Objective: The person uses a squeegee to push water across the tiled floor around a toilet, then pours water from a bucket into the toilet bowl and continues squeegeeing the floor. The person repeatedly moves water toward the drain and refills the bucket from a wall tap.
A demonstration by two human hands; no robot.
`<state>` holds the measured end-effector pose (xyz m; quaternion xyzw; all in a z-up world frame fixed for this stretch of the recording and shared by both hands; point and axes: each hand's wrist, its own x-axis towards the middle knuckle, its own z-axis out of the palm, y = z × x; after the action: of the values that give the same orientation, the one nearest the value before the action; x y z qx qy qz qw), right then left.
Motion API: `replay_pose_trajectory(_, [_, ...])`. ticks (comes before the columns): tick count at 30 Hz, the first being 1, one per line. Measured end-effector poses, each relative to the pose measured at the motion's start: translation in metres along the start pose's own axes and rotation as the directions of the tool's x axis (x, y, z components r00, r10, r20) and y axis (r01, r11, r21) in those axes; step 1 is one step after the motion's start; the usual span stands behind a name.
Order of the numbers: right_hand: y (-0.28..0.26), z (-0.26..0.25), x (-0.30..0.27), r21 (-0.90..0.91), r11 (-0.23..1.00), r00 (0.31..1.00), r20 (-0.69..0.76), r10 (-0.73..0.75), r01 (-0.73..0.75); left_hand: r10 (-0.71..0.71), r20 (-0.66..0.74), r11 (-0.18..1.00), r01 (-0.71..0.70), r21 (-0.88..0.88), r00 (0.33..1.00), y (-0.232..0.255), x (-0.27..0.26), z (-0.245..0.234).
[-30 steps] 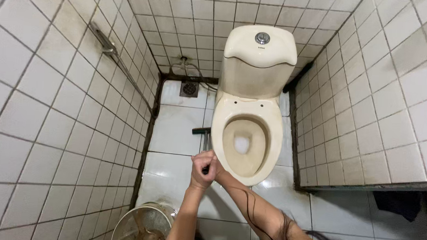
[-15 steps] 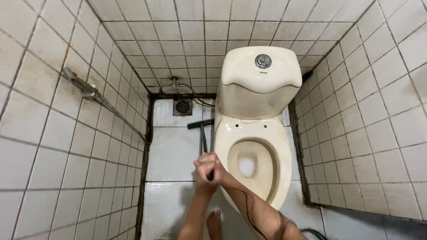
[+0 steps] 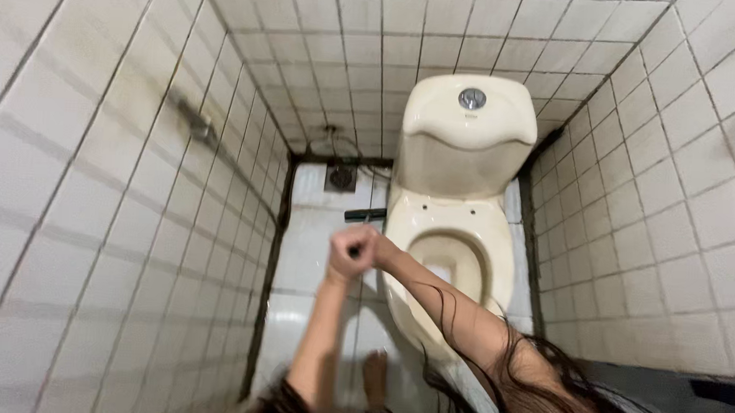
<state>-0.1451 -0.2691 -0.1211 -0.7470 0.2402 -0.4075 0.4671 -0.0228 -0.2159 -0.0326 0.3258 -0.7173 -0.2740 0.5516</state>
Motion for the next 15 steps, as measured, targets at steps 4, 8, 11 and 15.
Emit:
replay_pose_trajectory(4, [-0.061, 0.053, -0.037, -0.159, 0.986, 0.995, -0.076, -0.065, 0.052, -0.139, -0.05, 0.989, 0.141, 0.042, 0.989, 0.099, -0.038, -0.026])
replay_pose_trajectory(8, [-0.089, 0.101, -0.1, -0.137, 0.989, 0.986, -0.164, 0.026, -0.049, -0.277, -0.11, 0.957, 0.263, -0.124, 0.955, 0.156, -0.091, -0.018])
replay_pose_trajectory(11, [-0.082, 0.132, -0.152, 0.056, 0.998, 0.978, -0.206, 0.046, -0.035, -0.245, -0.108, 0.967, 0.25, 0.044, 0.964, 0.167, -0.13, 0.0])
replay_pose_trajectory(15, [-0.04, 0.15, -0.171, -0.112, 0.992, 0.985, -0.166, 0.046, -0.065, -0.202, -0.125, 0.974, 0.212, 0.075, 0.971, 0.161, -0.164, 0.015])
